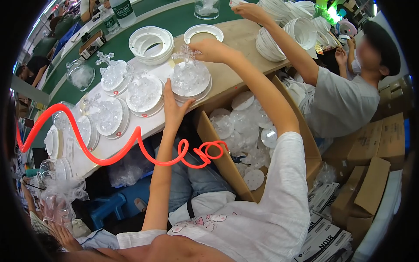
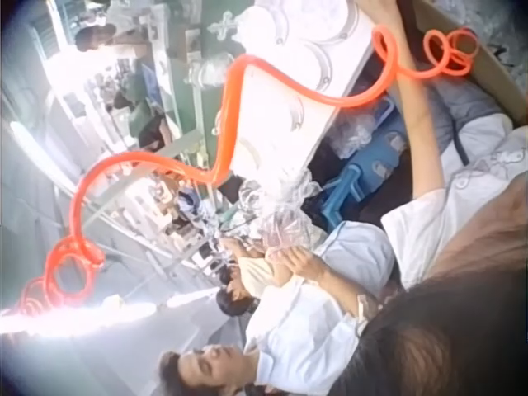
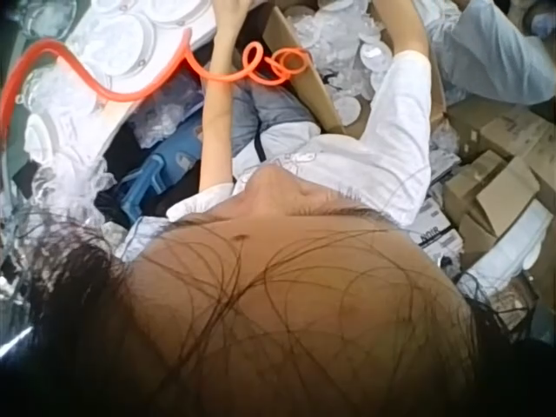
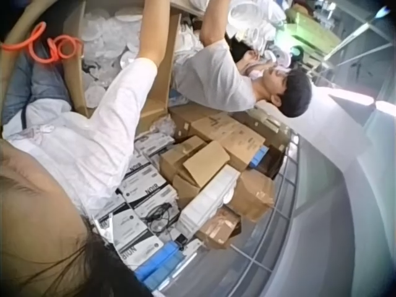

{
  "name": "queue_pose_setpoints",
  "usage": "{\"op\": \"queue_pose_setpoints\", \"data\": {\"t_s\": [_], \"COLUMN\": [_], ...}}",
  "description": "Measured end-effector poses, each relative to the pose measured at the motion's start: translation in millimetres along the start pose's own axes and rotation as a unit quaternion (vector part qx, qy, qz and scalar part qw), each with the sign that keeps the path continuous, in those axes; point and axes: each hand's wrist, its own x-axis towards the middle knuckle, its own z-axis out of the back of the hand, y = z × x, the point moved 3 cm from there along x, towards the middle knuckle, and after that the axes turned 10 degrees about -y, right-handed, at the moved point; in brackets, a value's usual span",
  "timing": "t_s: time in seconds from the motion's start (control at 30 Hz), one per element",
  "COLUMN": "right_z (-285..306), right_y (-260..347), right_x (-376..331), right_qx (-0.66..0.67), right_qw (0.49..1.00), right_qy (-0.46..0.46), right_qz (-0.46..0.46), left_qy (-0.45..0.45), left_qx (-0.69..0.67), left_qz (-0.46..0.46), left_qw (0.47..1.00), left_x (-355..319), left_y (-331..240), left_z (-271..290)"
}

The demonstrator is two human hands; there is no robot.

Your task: Assembling decorative glass dome lights by placing internal components on bases and covering them with glass lids on a factory assembly line.

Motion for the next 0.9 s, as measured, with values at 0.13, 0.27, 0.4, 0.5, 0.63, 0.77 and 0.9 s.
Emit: {"op": "queue_pose_setpoints", "data": {"t_s": [0.13,0.27,0.4,0.5,0.63,0.77,0.9], "right_z": [-2.9,4.3,8.2,8.4,5.7,7.3,0.7], "right_y": [-3.5,-7.8,-0.8,15.0,18.5,21.4,13.9], "right_x": [-2.2,-12.5,-6.2,3.1,9.3,11.9,11.8], "right_qx": [0.039,0.218,0.266,0.173,-0.012,-0.032,-0.054], "right_qw": [0.998,0.971,0.955,0.973,0.994,0.996,0.994], "right_qy": [0.031,0.031,0.03,-0.013,-0.092,-0.081,-0.086], "right_qz": [-0.026,-0.096,-0.131,-0.151,-0.049,-0.022,-0.032], "left_qy": [-0.002,0.003,0.004,0.005,0.005,-0.003,0.003], "left_qx": [-0.005,-0.001,0.019,0.02,0.011,0.016,0.008], "left_qz": [-0.003,-0.009,-0.017,-0.015,-0.008,-0.018,-0.013], "left_qw": [1.0,1.0,1.0,1.0,1.0,1.0,1.0], "left_x": [0.0,1.9,1.2,0.2,1.0,1.0,2.4], "left_y": [0.3,-3.2,-1.3,0.3,-0.9,0.5,-1.2], "left_z": [-0.3,1.3,1.5,1.5,-2.1,0.9,-0.6]}}
